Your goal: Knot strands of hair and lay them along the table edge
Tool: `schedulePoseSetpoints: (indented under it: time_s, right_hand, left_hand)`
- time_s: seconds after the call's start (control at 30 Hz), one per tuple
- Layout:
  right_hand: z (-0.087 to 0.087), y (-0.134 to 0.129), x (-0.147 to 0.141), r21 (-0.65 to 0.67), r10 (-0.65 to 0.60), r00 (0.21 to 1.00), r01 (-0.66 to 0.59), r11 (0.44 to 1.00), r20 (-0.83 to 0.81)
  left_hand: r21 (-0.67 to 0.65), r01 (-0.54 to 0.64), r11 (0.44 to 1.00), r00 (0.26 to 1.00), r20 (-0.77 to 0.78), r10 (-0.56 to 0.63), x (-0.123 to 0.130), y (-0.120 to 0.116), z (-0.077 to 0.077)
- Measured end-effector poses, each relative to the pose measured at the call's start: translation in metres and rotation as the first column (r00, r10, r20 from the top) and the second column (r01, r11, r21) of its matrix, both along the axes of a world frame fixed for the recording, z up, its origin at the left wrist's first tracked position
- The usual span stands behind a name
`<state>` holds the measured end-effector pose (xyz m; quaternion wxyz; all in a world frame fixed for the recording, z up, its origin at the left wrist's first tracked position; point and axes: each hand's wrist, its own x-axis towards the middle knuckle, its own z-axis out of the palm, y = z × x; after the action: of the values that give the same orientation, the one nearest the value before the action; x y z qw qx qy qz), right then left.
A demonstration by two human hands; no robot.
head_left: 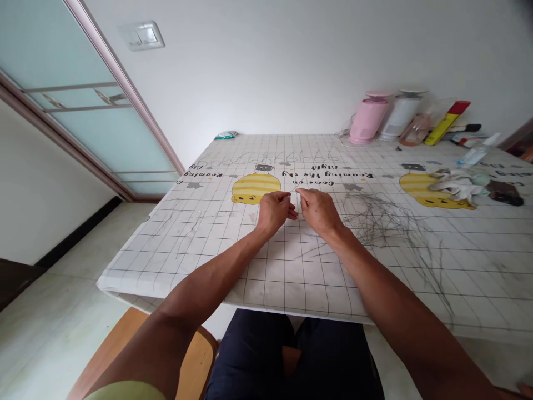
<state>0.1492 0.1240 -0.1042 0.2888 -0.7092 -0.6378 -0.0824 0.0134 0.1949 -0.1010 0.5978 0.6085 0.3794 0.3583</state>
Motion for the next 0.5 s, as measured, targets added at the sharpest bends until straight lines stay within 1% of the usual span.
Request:
schedulePoseSetpoints:
  time_s: [0.23, 0.37, 0.5]
  right_hand:
    - [0.0030, -0.0004, 0.0066, -0.013, 0.010, 1.000, -0.010, 1.000, 0.014]
    - [0.0047, -0.0012, 0.0074, -0.057, -0.011, 0.998, 0.014, 0.998, 0.060]
    - [0.0086, -0.0034, 0.0067, -0.120, -0.038, 0.990, 0.054, 0.991, 0.132]
  left_hand:
    - [-0.005, 0.016, 1.000, 1.000, 0.015, -0.016, 0.0005, -0.0013, -0.0001]
    - [0.051, 0.043, 0.998, 0.999, -0.021, -0.042, -0.0017, -0.0020, -0.0006]
    - [0.101, 0.086, 0.991, 0.996, -0.049, -0.081, -0.0028, -0.0003, -0.0044]
